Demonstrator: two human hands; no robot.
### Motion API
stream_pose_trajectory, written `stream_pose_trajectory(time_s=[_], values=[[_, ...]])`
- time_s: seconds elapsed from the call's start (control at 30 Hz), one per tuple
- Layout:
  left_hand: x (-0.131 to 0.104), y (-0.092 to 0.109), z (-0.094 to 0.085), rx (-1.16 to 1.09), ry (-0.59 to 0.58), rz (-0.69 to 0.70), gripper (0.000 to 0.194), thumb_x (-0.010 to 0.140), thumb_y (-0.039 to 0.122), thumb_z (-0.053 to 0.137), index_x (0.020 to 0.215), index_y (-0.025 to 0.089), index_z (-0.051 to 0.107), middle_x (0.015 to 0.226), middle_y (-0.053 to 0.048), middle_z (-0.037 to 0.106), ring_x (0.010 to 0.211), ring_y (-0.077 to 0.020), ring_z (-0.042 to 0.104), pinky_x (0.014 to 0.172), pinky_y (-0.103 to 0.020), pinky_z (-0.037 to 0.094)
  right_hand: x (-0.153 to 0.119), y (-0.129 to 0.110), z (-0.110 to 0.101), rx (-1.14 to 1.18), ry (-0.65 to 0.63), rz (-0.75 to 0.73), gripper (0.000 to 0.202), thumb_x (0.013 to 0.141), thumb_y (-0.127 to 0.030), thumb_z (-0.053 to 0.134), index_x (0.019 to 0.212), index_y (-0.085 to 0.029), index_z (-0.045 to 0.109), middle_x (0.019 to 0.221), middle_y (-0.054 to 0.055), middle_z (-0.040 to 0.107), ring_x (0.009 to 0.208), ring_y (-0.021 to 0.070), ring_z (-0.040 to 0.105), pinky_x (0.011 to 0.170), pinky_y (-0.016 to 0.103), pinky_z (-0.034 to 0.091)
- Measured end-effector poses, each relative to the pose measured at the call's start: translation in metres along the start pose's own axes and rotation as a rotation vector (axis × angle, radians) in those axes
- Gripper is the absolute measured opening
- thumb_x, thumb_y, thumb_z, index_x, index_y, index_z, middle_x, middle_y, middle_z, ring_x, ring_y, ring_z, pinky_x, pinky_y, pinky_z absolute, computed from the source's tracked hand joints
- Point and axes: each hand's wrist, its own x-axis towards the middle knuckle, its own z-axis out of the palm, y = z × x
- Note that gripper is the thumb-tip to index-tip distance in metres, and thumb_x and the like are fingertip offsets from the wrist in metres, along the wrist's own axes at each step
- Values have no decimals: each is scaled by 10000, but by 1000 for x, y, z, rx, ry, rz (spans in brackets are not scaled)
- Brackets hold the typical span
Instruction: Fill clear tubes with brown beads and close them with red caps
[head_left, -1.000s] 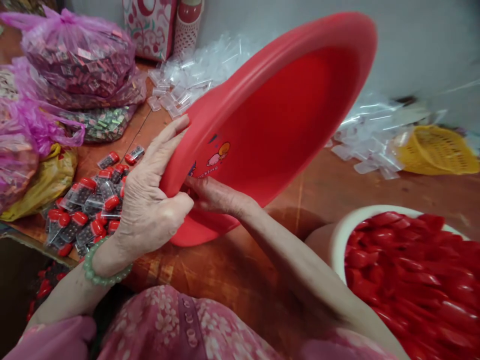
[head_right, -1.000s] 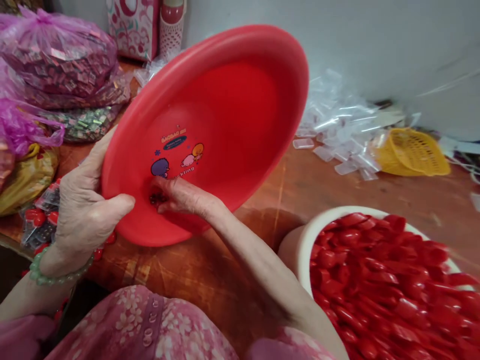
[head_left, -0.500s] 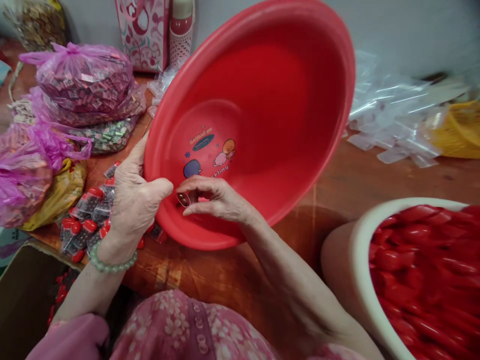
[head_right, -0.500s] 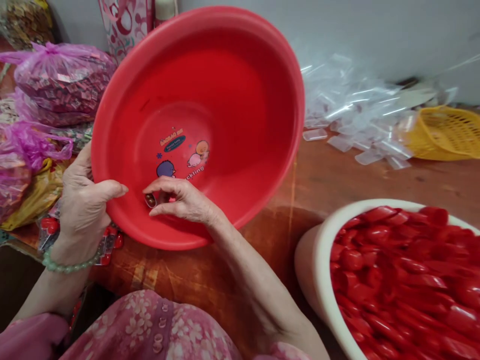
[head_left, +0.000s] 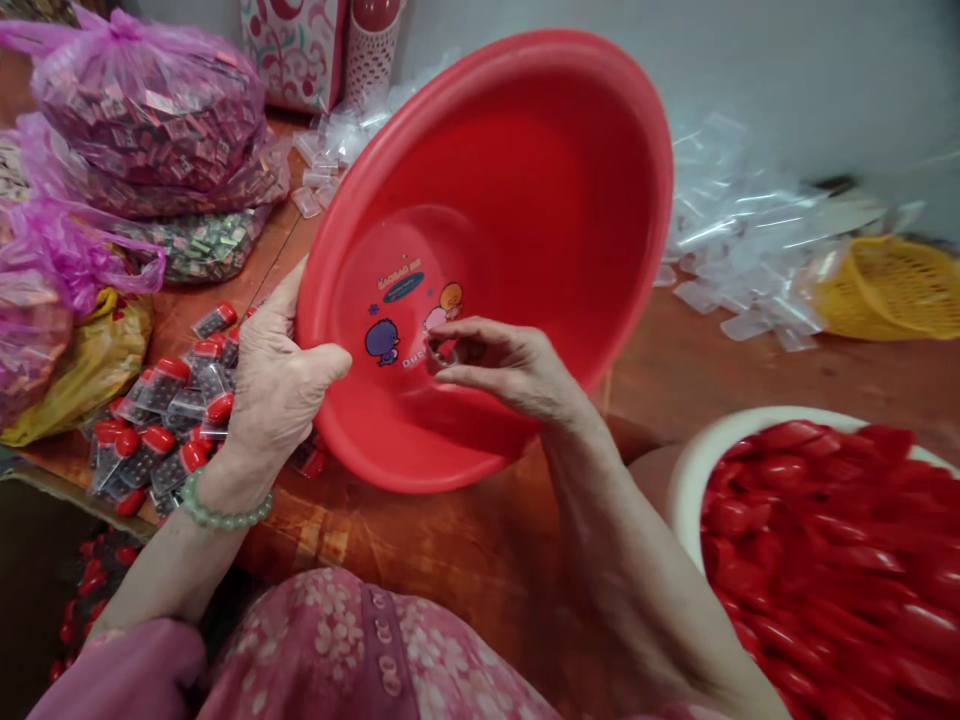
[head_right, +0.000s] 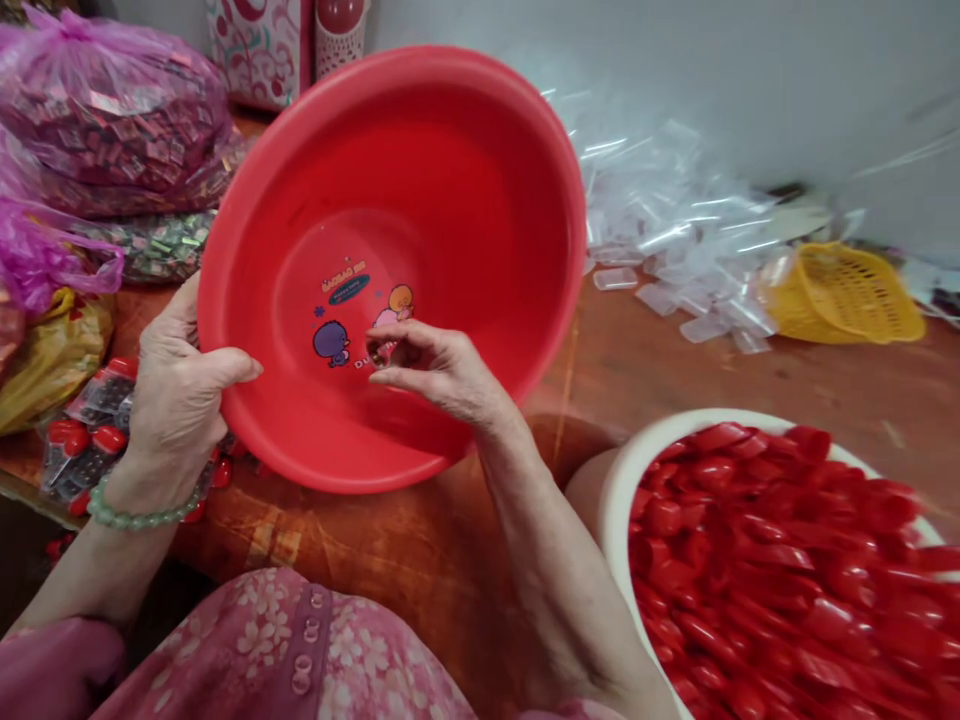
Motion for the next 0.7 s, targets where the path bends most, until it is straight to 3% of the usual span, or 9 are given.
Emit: stream_pose_trajectory(time_s=[0.17, 0.33, 0.53, 0.7], values=[[3, 6, -2, -39, -23, -5, 646, 619, 45, 527, 1237, 214, 607, 1191, -32, 684, 1228, -314, 582, 990, -451, 547, -3, -1, -37, -196, 75, 67, 554, 658, -442, 828, 1121, -183, 668, 889, 30, 672, 670, 118, 553, 693, 314, 495], [10, 19, -5, -41, -65, -8, 654, 598, -42, 540, 1170, 247, 669, 1219, 21, 688, 1237, -317, 577, 1020, -447, 541, 6, -7, -57, -483, -52, 88, 468, 734, -472, 754, 1071, -158, 671, 864, 45, 661, 677, 134, 542, 665, 302, 470], [17, 30, -6, 22, -121, 63, 704, 599, -82, 507, 1180, 271, 691, 1202, 58, 699, 1236, -319, 576, 978, -423, 561, 27, 0, -43, -879, -364, 75, 153, 778, -214, 649, 917, -154, 673, 853, 52, 639, 719, 149, 557, 681, 282, 427], [21, 41, -5, 67, -169, 67, 656, 655, -67, 482, 1193, 254, 678, 1161, 58, 703, 1081, -238, 656, 875, -334, 595, 38, 12, -16, -976, -534, 10, 183, 762, -92, 582, 896, -153, 690, 920, 92, 668, 743, 156, 558, 663, 278, 393]])
